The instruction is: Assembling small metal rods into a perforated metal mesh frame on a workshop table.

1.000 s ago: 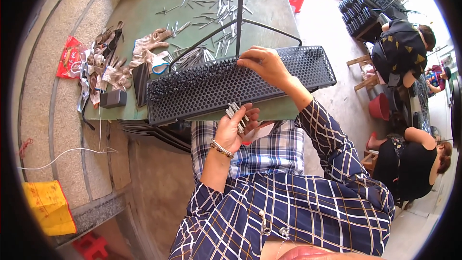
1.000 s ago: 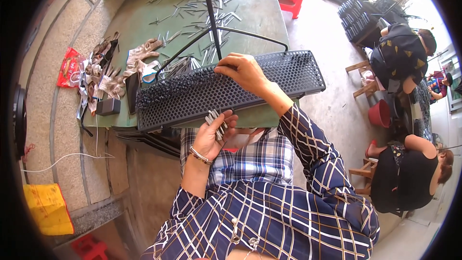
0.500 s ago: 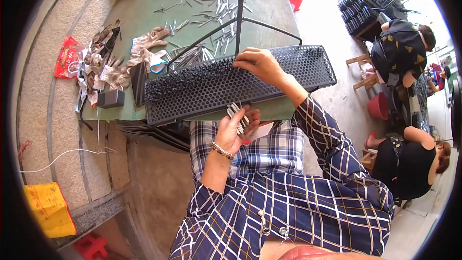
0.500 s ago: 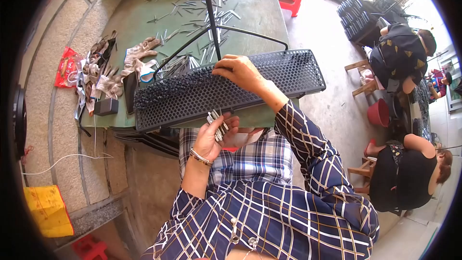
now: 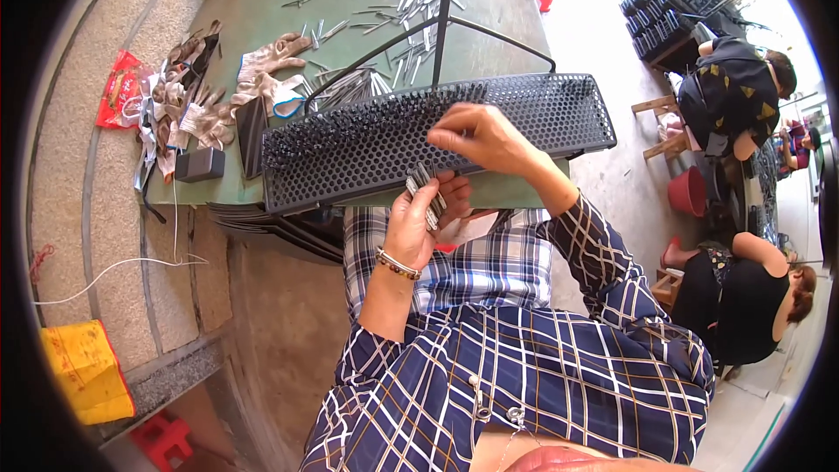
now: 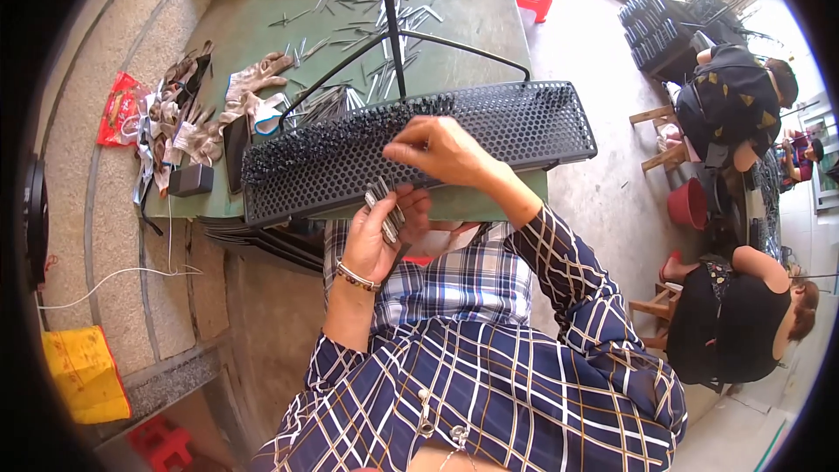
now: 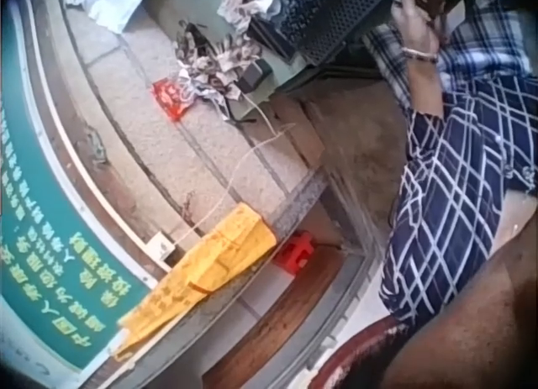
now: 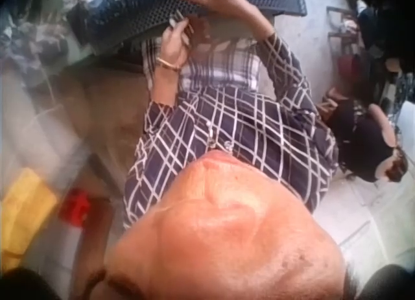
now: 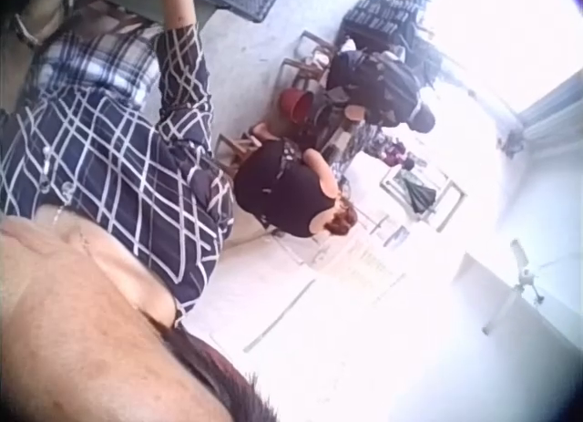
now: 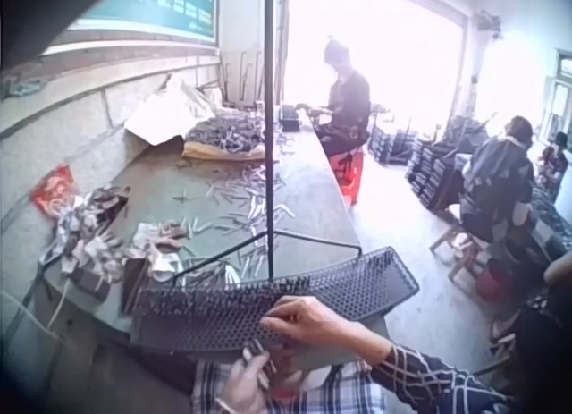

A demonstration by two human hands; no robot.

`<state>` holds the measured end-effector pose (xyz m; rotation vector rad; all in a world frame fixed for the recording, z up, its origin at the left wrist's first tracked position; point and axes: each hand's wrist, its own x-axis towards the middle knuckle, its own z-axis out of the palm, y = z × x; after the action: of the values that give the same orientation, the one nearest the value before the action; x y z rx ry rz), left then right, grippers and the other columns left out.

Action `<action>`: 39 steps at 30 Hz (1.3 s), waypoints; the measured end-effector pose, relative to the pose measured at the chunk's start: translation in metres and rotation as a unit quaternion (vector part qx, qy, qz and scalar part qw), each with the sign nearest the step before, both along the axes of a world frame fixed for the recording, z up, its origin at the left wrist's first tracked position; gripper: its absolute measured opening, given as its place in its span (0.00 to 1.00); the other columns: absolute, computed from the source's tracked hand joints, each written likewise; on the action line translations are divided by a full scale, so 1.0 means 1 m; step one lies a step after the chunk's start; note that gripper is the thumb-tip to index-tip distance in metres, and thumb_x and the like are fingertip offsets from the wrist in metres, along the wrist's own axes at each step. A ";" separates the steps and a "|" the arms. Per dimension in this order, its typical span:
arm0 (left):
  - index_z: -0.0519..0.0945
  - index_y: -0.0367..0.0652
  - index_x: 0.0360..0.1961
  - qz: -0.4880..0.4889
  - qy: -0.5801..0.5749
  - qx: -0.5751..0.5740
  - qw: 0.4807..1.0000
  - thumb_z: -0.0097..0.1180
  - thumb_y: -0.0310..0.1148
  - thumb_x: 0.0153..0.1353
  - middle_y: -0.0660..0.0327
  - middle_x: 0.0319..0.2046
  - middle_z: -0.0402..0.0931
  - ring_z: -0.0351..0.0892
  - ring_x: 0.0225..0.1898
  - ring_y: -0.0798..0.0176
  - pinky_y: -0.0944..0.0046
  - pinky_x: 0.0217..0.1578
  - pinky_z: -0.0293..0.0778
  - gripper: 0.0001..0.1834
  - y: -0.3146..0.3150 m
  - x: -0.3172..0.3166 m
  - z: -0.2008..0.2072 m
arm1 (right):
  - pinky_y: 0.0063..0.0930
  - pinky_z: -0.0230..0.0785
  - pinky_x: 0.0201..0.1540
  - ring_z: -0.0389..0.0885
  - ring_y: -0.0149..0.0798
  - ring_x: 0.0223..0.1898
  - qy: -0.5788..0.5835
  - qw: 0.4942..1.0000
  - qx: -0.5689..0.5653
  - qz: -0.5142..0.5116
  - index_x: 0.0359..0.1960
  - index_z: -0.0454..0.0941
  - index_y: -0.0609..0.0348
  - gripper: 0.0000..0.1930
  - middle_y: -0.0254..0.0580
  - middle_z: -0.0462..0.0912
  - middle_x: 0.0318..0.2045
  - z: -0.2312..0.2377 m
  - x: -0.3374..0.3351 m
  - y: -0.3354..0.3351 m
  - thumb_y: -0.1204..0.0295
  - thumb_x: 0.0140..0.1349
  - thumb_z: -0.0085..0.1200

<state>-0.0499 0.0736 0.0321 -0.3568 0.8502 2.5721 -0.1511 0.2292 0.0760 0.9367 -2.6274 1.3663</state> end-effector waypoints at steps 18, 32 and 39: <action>0.71 0.36 0.49 -0.008 0.009 -0.006 1.000 0.43 0.32 0.67 0.51 0.42 0.78 0.80 0.42 0.57 0.59 0.39 0.82 0.14 -0.002 0.000 -0.001 | 0.19 0.71 0.32 0.77 0.24 0.29 -0.325 0.930 -0.169 -0.036 0.36 0.82 0.67 0.14 0.37 0.83 0.27 0.008 0.017 -0.002 0.67 0.56 0.61; 0.74 0.36 0.46 0.029 -0.016 -0.067 0.997 0.47 0.29 0.65 0.54 0.38 0.79 0.81 0.37 0.62 0.63 0.37 0.81 0.11 -0.001 0.001 -0.008 | 0.19 0.71 0.33 0.78 0.26 0.29 -0.247 0.946 -0.184 -0.102 0.36 0.81 0.68 0.12 0.39 0.83 0.28 0.000 -0.019 0.005 0.69 0.58 0.59; 0.73 0.37 0.46 0.042 -0.042 -0.034 0.998 0.45 0.35 0.67 0.56 0.39 0.79 0.80 0.40 0.63 0.62 0.40 0.79 0.13 -0.007 0.000 0.000 | 0.22 0.72 0.34 0.79 0.27 0.29 -0.251 0.963 -0.099 0.006 0.33 0.81 0.69 0.12 0.40 0.83 0.25 0.018 -0.001 -0.001 0.69 0.55 0.59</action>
<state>-0.0496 0.0669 0.0323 -0.5283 0.9107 2.5889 -0.1522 0.2278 0.0939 0.6467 -2.7302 2.0567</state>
